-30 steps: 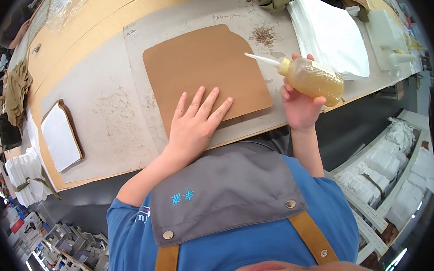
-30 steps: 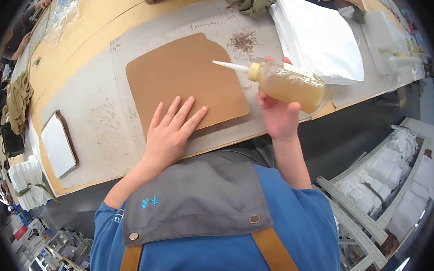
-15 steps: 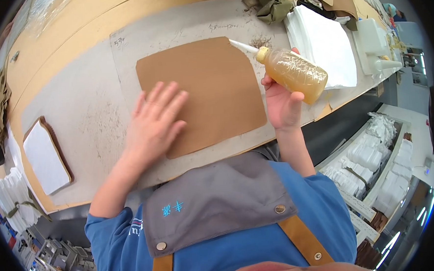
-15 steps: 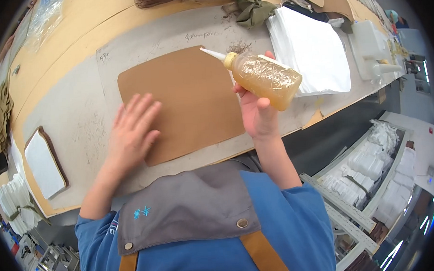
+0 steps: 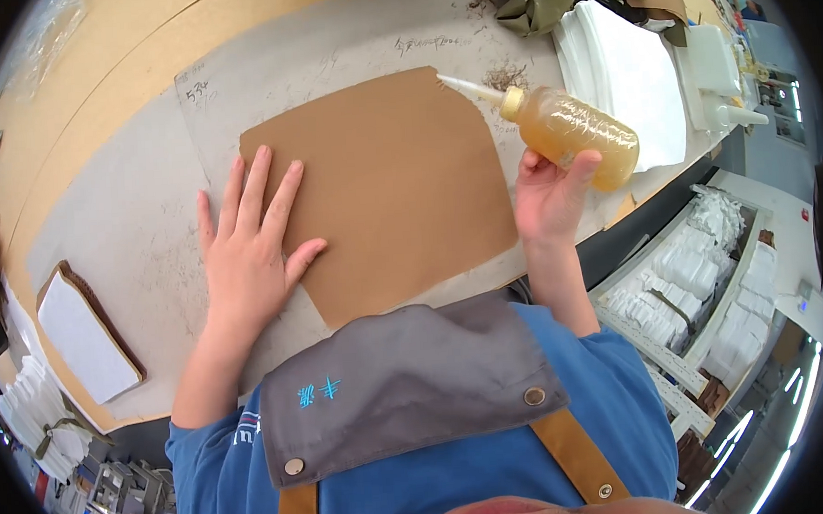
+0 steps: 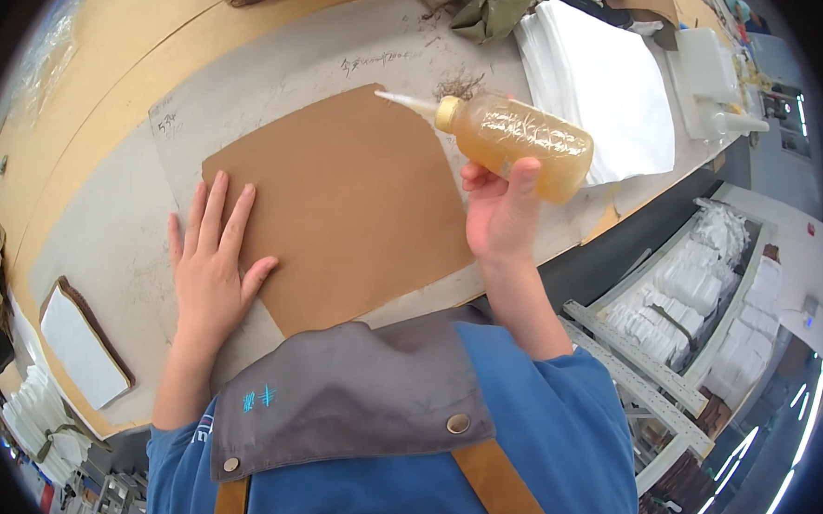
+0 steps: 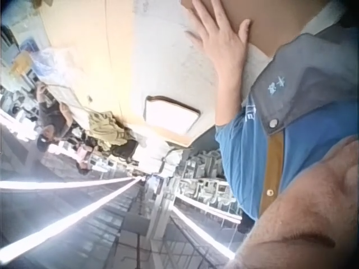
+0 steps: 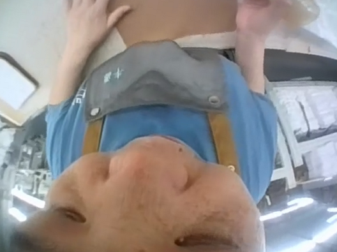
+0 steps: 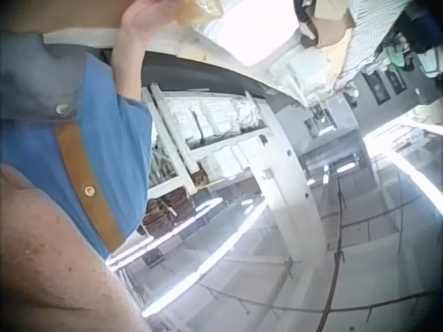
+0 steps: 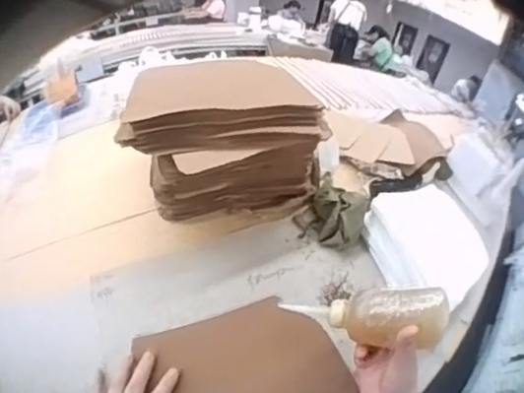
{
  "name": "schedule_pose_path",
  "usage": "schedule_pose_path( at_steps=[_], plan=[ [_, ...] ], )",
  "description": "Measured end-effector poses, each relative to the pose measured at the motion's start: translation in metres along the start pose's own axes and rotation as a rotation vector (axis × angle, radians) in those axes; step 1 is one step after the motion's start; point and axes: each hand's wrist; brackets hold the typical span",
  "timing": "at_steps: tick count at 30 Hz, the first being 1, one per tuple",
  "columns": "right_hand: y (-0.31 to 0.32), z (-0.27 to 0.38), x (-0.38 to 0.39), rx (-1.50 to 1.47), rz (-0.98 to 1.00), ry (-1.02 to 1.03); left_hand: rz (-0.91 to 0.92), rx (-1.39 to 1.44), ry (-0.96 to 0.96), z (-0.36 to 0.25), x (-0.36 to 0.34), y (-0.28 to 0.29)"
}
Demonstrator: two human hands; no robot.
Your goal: Applying adhesive to leather pieces and attaching fabric or paper lining sheets.
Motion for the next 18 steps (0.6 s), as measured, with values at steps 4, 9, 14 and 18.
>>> schedule_pose_path(
  at_steps=[4,9,14,18],
  plan=[
    [-0.001,-0.004,0.001,0.019,-0.079,-0.029,0.008,0.045,0.017,-0.002,0.006,0.0],
    [-0.006,-0.006,0.004,0.054,-0.05,-0.023,-0.134,0.258,0.03,0.007,0.021,-0.015],
    [-0.009,-0.008,0.002,0.064,0.032,-0.021,-0.264,0.276,0.006,0.006,0.022,-0.016],
    [-0.014,-0.007,0.002,0.089,0.061,-0.021,-0.262,0.266,0.01,0.003,0.019,-0.015]
  ],
)
Point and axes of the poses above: each hand's wrist, its own x-axis away from the middle knuckle, its own y-axis out of the back of the hand, z = x × y, and after that the axes turned 8 degrees about y, right-handed
